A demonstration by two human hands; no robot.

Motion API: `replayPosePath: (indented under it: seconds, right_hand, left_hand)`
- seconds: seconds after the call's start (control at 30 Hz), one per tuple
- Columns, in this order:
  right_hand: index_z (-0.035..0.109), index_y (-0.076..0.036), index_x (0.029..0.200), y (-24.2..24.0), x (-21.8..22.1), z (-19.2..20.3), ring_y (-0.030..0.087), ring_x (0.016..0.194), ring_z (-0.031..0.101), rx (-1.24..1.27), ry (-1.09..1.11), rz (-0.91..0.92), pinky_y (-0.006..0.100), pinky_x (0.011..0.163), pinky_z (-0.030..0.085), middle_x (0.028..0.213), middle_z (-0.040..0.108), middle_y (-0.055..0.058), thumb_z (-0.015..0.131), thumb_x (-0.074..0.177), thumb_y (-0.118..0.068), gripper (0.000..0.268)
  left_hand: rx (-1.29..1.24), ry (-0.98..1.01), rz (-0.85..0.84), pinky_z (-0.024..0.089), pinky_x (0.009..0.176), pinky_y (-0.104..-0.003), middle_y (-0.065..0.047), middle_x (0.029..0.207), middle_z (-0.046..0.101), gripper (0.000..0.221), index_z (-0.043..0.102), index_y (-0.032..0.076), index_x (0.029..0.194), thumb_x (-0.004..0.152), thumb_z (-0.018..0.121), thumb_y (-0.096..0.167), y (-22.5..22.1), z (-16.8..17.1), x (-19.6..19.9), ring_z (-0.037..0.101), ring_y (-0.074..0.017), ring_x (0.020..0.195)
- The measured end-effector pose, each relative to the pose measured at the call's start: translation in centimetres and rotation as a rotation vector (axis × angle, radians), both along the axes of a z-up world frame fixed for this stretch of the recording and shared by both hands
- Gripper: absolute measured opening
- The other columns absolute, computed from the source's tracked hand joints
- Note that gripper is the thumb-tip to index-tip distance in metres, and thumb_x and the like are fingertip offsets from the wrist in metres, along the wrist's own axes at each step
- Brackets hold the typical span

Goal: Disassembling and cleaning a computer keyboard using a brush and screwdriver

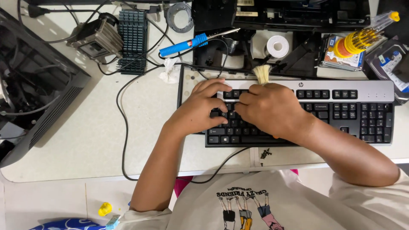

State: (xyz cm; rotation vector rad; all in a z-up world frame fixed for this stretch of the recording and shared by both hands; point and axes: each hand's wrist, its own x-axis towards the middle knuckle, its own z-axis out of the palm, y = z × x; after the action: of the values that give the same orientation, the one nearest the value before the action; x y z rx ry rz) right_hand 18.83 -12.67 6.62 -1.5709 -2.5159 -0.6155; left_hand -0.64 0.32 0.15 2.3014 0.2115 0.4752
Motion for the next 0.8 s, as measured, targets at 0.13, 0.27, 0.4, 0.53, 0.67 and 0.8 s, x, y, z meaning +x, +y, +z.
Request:
replayPosePath:
  seconds: [0.13, 0.27, 0.4, 0.53, 0.67, 0.8]
  right_hand:
    - [0.064, -0.021, 0.065, 0.1, -1.2, 0.0, 0.017, 0.074, 0.061, -0.035, -0.024, -0.010, 0.030, 0.065, 0.051, 0.069, 0.058, -0.005, 0.071, 0.085, -0.009, 0.024]
    - [0.062, -0.021, 0.060, 0.5, -1.8, -2.4, 0.017, 0.070, 0.059, -0.010, -0.049, -0.001, 0.030, 0.065, 0.050, 0.065, 0.055, -0.006, 0.068, 0.082, -0.005, 0.028]
    - [0.057, -0.023, 0.063, 0.9, -3.1, -4.1, 0.020, 0.068, 0.058, 0.041, -0.115, -0.008, 0.034, 0.062, 0.048, 0.064, 0.052, -0.004, 0.064, 0.078, -0.006, 0.024]
    - [0.057, -0.022, 0.064, 0.5, -3.6, -3.5, 0.021, 0.067, 0.057, 0.075, -0.106, -0.030, 0.034, 0.060, 0.047, 0.065, 0.052, -0.003, 0.066, 0.074, -0.004, 0.023]
    - [0.061, -0.019, 0.062, -0.1, -1.9, -3.0, 0.018, 0.070, 0.058, 0.021, 0.021, 0.000, 0.030, 0.062, 0.048, 0.067, 0.054, -0.004, 0.069, 0.080, -0.001, 0.026]
    - [0.060, -0.018, 0.067, -0.6, -1.0, -2.9, 0.018, 0.076, 0.060, 0.002, 0.188, -0.001, 0.028, 0.063, 0.049, 0.072, 0.054, -0.004, 0.068, 0.089, -0.006, 0.027]
  left_hand:
    - [-0.034, 0.017, -0.003, 0.026, 0.119, -0.055, -0.006, 0.125, 0.062, 0.023, 0.073, 0.010, 0.086, 0.071, 0.089, 0.019, -0.1, 0.3, 0.3, 0.044, -0.0334, 0.138]
    - [-0.068, 0.006, 0.003, 0.025, 0.119, -0.055, -0.005, 0.121, 0.063, 0.023, 0.072, 0.010, 0.085, 0.070, 0.088, 0.017, -0.2, 0.1, 0.4, 0.044, -0.0325, 0.137]
    - [-0.055, -0.001, 0.020, 0.027, 0.119, -0.054, -0.006, 0.119, 0.063, 0.022, 0.070, 0.007, 0.082, 0.069, 0.085, 0.015, -0.3, 0.4, 0.6, 0.045, -0.0310, 0.137]
    - [-0.046, 0.009, 0.026, 0.027, 0.119, -0.051, -0.005, 0.119, 0.063, 0.021, 0.069, 0.007, 0.080, 0.067, 0.084, 0.015, -0.2, 0.1, 0.4, 0.045, -0.0294, 0.137]
    - [-0.075, -0.010, -0.003, 0.027, 0.119, -0.053, -0.006, 0.122, 0.063, 0.022, 0.072, 0.009, 0.082, 0.069, 0.087, 0.016, 0.0, 0.0, 0.2, 0.045, -0.0326, 0.137]
    - [-0.055, 0.016, -0.038, 0.025, 0.120, -0.055, -0.009, 0.133, 0.060, 0.033, 0.074, 0.009, 0.090, 0.066, 0.092, 0.023, 0.2, 0.3, 0.2, 0.040, -0.0359, 0.141]
